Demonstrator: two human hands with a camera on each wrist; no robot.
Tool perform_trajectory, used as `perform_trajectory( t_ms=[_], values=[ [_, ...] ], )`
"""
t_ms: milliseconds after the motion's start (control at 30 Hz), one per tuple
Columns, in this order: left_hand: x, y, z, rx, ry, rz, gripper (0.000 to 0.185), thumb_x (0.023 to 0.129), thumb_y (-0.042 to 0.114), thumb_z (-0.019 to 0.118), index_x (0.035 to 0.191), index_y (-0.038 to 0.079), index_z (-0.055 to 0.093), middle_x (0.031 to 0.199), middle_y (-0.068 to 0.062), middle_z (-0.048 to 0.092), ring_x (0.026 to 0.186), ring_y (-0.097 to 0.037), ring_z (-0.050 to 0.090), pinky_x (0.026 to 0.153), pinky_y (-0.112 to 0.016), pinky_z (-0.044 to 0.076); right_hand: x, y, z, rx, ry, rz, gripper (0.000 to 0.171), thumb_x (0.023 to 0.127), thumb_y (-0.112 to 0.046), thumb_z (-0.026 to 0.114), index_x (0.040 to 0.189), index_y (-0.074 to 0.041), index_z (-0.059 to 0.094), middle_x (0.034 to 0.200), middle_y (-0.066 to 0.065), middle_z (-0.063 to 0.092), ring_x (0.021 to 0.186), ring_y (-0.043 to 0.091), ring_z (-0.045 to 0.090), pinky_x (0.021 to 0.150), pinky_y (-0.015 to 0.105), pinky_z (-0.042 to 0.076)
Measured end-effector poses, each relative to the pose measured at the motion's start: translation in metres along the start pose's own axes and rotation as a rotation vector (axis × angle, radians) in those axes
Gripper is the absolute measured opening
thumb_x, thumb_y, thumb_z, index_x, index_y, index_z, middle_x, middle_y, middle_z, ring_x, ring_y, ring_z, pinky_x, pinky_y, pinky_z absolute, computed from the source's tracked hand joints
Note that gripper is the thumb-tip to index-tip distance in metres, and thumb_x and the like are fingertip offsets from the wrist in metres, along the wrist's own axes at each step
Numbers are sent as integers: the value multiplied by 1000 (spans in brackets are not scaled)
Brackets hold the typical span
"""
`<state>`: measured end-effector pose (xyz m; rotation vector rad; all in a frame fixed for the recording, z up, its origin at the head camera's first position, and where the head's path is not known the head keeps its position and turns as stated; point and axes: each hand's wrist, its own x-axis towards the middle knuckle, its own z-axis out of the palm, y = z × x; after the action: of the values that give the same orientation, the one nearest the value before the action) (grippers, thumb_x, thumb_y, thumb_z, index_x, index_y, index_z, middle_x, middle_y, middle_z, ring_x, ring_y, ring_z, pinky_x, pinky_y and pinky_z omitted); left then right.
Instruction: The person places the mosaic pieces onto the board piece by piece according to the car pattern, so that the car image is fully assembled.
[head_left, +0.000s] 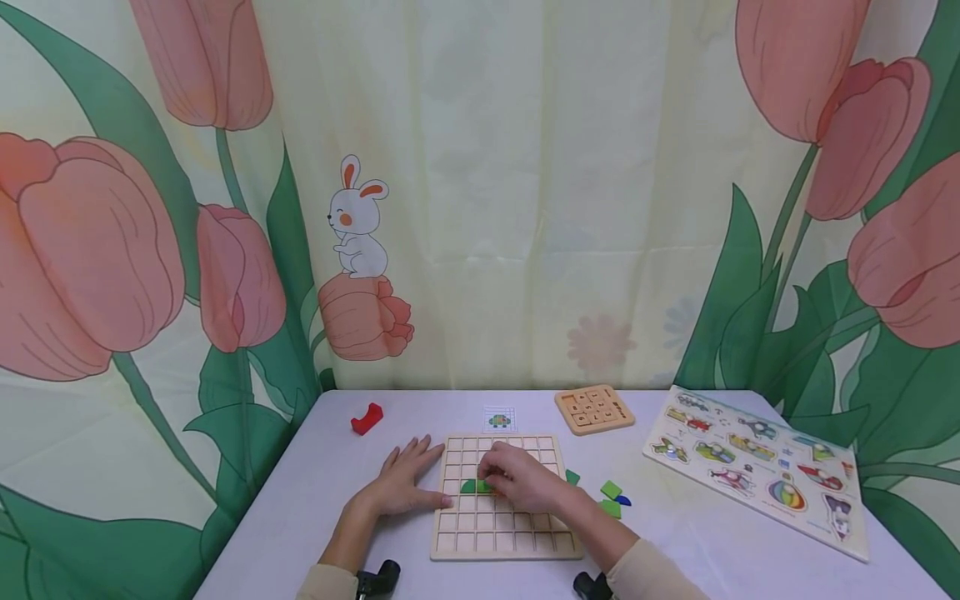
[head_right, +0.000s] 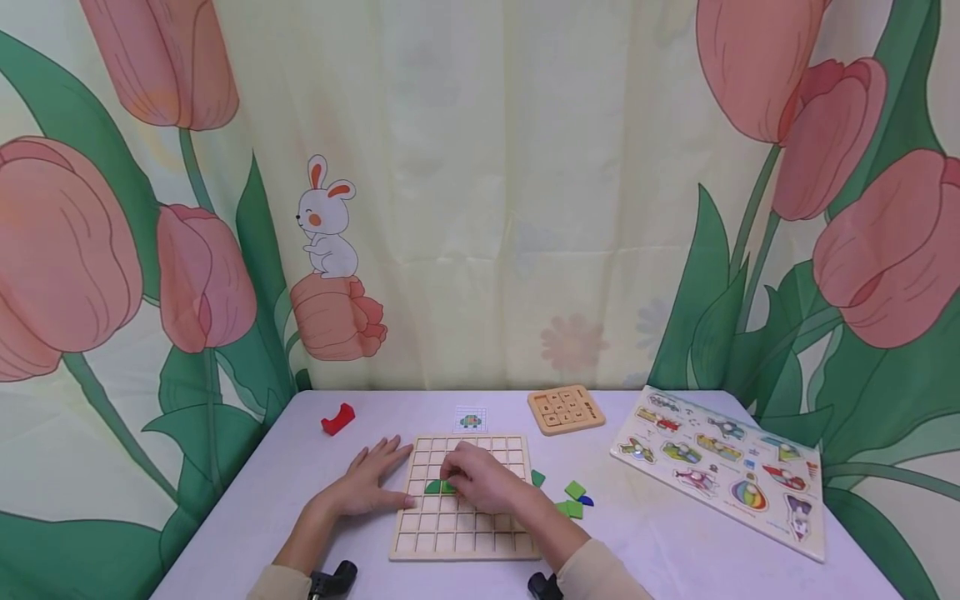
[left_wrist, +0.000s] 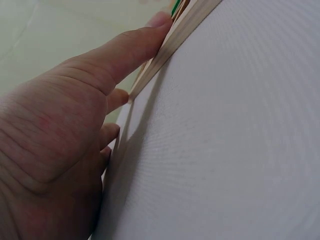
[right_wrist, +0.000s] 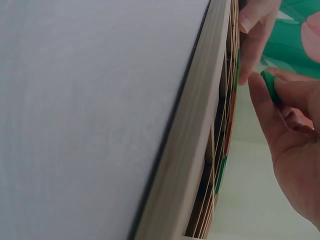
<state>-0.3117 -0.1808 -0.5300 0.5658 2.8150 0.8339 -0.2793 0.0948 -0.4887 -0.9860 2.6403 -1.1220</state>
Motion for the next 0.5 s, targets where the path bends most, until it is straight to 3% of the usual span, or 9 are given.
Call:
perform_trajectory(
  t_ms=[233,500],
  values=[
    [0,1,-1,3,-3,-9,107,72,71,79,161,24,42,173,-12,26,163,-38,10,128,-66,0,3,-4,1,24,8,27,15,96,-1,71,109,-7,70,99,4,73,85,2,60,79,21,53],
    [-1,0,0,-10,-5,-11,106,72,70,80,161,24,42,173,-11,26,163,-38,10,128,-67,0,7,-5,6,74,48,45,14,94,-6,76,107,-7,78,95,1,78,81,0,66,76,18,56]
  ],
)
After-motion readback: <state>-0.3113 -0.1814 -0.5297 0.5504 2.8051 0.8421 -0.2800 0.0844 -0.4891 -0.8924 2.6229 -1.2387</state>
